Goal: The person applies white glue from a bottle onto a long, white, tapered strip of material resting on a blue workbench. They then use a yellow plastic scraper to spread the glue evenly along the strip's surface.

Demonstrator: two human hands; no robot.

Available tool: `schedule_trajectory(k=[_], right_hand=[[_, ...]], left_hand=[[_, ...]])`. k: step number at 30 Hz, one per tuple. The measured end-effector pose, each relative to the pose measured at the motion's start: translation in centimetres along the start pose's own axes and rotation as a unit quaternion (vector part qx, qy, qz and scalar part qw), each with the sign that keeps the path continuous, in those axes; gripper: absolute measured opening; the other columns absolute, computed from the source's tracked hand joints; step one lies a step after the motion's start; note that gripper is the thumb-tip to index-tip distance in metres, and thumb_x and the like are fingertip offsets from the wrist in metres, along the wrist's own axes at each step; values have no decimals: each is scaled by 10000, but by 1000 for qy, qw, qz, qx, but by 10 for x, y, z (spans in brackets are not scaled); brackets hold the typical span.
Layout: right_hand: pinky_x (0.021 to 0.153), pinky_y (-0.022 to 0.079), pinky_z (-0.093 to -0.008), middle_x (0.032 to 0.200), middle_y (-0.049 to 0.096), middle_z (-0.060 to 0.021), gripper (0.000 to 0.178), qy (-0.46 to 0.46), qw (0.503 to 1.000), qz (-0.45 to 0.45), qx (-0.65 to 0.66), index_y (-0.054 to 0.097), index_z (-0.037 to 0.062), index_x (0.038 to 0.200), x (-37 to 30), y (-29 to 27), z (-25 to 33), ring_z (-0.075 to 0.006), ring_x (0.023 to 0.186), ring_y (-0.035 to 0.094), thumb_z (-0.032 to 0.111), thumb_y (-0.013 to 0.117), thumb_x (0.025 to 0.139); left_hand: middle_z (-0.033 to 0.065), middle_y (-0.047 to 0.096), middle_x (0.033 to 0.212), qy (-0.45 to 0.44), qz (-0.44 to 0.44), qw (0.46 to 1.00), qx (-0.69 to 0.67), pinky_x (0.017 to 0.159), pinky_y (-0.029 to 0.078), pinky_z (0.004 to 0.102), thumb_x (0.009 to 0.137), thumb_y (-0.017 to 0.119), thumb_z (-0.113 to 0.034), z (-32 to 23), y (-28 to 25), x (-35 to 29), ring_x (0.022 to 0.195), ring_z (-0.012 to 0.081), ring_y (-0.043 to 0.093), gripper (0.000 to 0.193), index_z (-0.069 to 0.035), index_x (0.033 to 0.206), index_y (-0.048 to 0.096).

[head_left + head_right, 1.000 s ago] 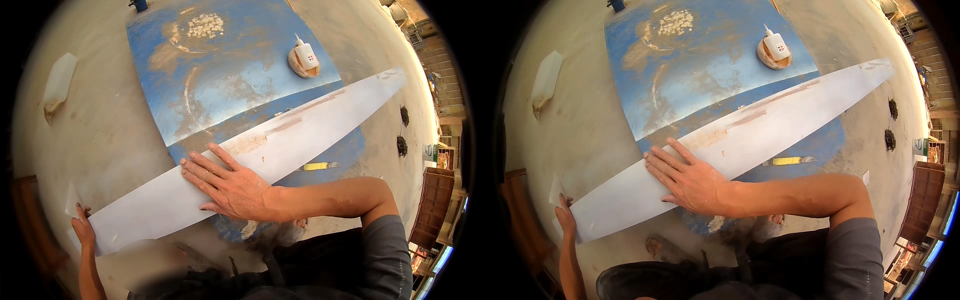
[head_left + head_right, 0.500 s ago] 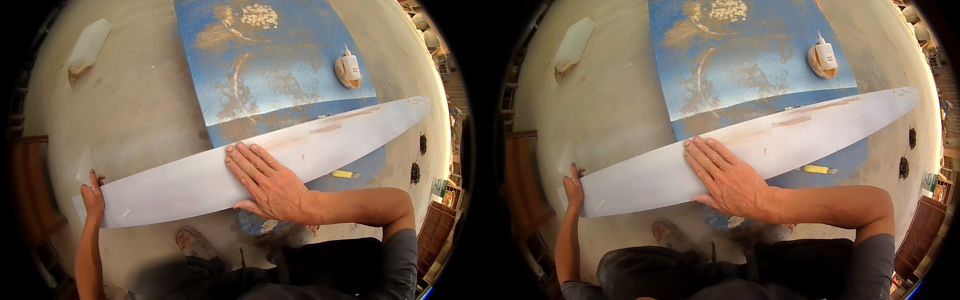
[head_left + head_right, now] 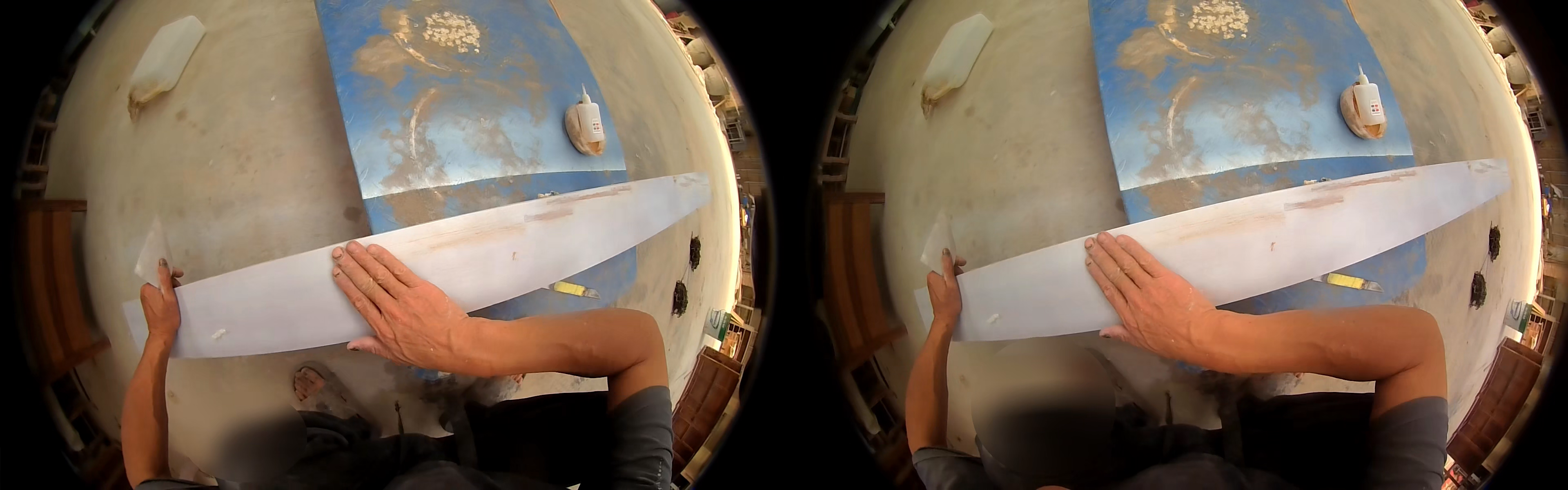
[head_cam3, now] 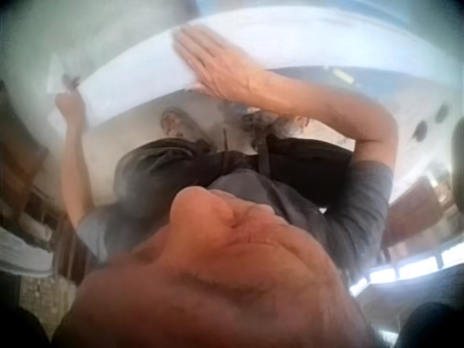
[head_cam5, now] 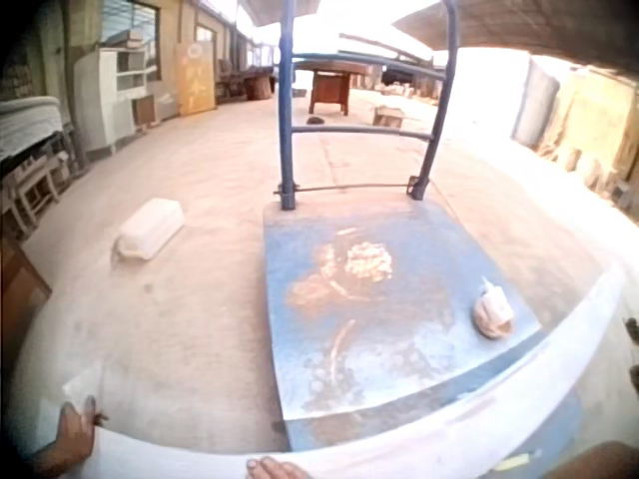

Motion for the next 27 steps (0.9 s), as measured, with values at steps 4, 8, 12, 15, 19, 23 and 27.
schedule_trajectory(k=[4,8,12,15,19,23,27], right_hand=[[1282,181,-504,1625,318,-290,848,-5,999,41,-18,353,-116,1531,-15,-1,-9,-414,1544,253,584,389,1053],[1282,170,-507,1625,317,-294,851,10,999,50,-15,370,-117,1525,-7,3,1,-412,1545,250,593,375,1056],[1280,187,-499,1612,341,-291,858,-29,1000,0,-6,403,-123,1502,43,7,38,-413,1538,265,604,391,1046],[1281,195,-490,1608,355,-280,844,-50,998,-32,7,411,-118,1498,63,8,56,-400,1532,280,597,387,1051],[1279,199,-486,1601,373,-273,817,-72,996,-50,9,418,-114,1497,88,13,77,-391,1527,294,575,382,1060],[1276,207,-478,1595,385,-271,790,-85,994,-70,12,424,-111,1495,104,16,90,-380,1520,311,551,382,1067],[1274,210,-475,1593,390,-269,780,-77,995,-59,7,425,-114,1493,100,17,94,-377,1518,318,540,382,1070]], left_hand=[[114,596,613,6,10,1000,-2,649,462,378,1077,456,-501,-3,-6,-3,610,207,567,685,88,852,725],[122,603,613,10,7,1000,5,660,471,383,1076,450,-503,-12,-4,-4,605,226,576,674,66,853,733],[131,624,634,8,15,1000,16,689,483,395,1069,431,-529,-10,-5,-3,639,254,602,681,39,859,743],[152,655,670,9,18,999,27,718,496,408,1069,416,-538,-7,-6,-2,671,292,633,683,23,868,751],[165,671,688,6,16,999,31,733,507,415,1070,421,-527,-5,-6,-2,687,320,648,663,9,876,761],[162,672,693,3,22,999,24,726,508,413,1071,431,-516,-9,-4,-3,685,312,652,646,4,879,763],[157,672,698,21,8,1000,20,725,508,413,1071,431,-515,-12,-6,-3,689,305,654,645,3,878,762]])
Point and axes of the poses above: each hand's wrist, its own x-axis towards the middle knuckle, its own y-axis out of the palm, z = x × y, the point moved 9 cm from there along x, towards the middle knuckle
